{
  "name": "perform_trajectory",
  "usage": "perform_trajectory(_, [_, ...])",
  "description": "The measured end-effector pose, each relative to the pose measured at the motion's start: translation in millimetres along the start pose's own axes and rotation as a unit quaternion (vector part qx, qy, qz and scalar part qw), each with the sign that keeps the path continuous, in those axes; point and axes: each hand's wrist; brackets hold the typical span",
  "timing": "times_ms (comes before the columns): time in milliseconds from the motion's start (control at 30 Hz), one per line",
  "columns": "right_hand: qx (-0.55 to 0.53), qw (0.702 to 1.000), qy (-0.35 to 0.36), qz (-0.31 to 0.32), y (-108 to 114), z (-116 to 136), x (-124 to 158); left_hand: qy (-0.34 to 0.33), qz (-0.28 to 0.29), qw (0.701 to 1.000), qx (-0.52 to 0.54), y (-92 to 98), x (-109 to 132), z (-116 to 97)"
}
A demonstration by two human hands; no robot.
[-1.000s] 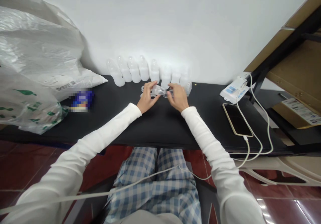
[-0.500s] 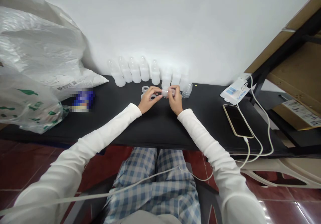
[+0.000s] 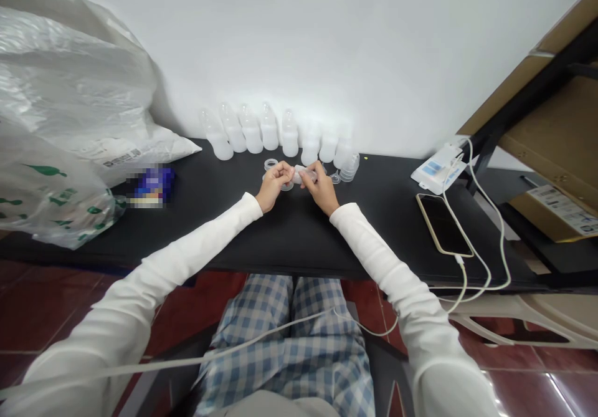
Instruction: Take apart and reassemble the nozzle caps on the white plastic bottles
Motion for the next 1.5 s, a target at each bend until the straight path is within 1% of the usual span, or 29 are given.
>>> perform_trajectory(133, [0.065,0.996,0.059,0.009,0,-2,-2,-0.022,-0.011,1.0,-0.015,0.6,2,-3])
perform_trajectory(233, [0.079,0.991,0.104,0.032,1,-7,-4,-0.034,-0.009,0.999,-0.03,2.3,1,-3])
perform_trajectory(333, [0.094,0.984,0.145,0.042,3,-14,-4,-0.049,-0.008,0.998,-0.048,4.0,-1,-1])
perform_trajectory(500, [0.133,0.958,0.242,0.079,7,-18,-6,-0.054,-0.018,0.996,-0.071,6.7,-2,1])
perform_trajectory(600, [0.16,0.94,0.283,0.104,13,-14,-8,-0.049,-0.007,0.996,-0.069,8.5,-4,0])
perform_trajectory(667, [0.175,0.927,0.3,0.138,20,-9,-10,-0.035,0.0,0.998,-0.058,9.0,-5,-1])
perform_trajectory(733, [0.18,0.916,0.313,0.176,26,-6,-12,-0.014,0.008,0.999,-0.046,8.8,-5,-2])
perform_trajectory(800, [0.178,0.911,0.315,0.197,30,-3,-12,0.002,0.01,0.999,-0.035,8.3,-6,-2])
perform_trajectory(867, [0.168,0.918,0.307,0.188,29,-1,-11,-0.002,0.002,0.999,-0.034,7.9,-6,-1])
perform_trajectory(900, [0.16,0.925,0.3,0.17,26,0,-10,-0.013,-0.004,0.999,-0.038,7.8,-5,0])
perform_trajectory(967, [0.142,0.946,0.268,0.112,20,1,-7,-0.048,-0.013,0.997,-0.056,7.5,-3,1])
perform_trajectory(1033, [0.127,0.969,0.204,0.056,13,0,-4,-0.089,-0.016,0.993,-0.079,6.9,1,0])
perform_trajectory(1067, [0.119,0.979,0.16,0.04,11,0,-3,-0.107,-0.015,0.99,-0.094,6.4,3,-2])
perform_trajectory(1133, [0.102,0.992,0.073,0.026,7,-2,-1,-0.123,-0.01,0.985,-0.124,5.2,7,-5])
perform_trajectory(1167, [0.094,0.994,0.045,0.021,7,-2,-1,-0.121,-0.009,0.983,-0.135,4.5,8,-7])
perform_trajectory(1200, [0.087,0.996,0.032,0.014,7,-3,-1,-0.117,-0.009,0.983,-0.143,3.8,10,-8])
perform_trajectory(1267, [0.084,0.995,0.051,-0.004,7,-5,-2,-0.108,-0.013,0.983,-0.146,2.5,11,-10])
perform_trajectory(1333, [0.093,0.99,0.102,-0.012,7,-8,-4,-0.114,-0.027,0.982,-0.148,1.4,12,-9])
perform_trajectory(1433, [0.127,0.974,0.189,-0.009,6,-11,-7,-0.131,-0.053,0.979,-0.147,0.0,12,-6])
perform_trajectory(1500, [0.162,0.958,0.236,-0.001,7,-12,-8,-0.118,-0.065,0.983,-0.122,-0.1,11,-4])
Point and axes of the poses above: each hand's wrist, its own x-axis away from the middle knuckle, its own y-axis out of the back of the hand, z = x × y, and after that the axes turned 8 degrees about y, right-handed
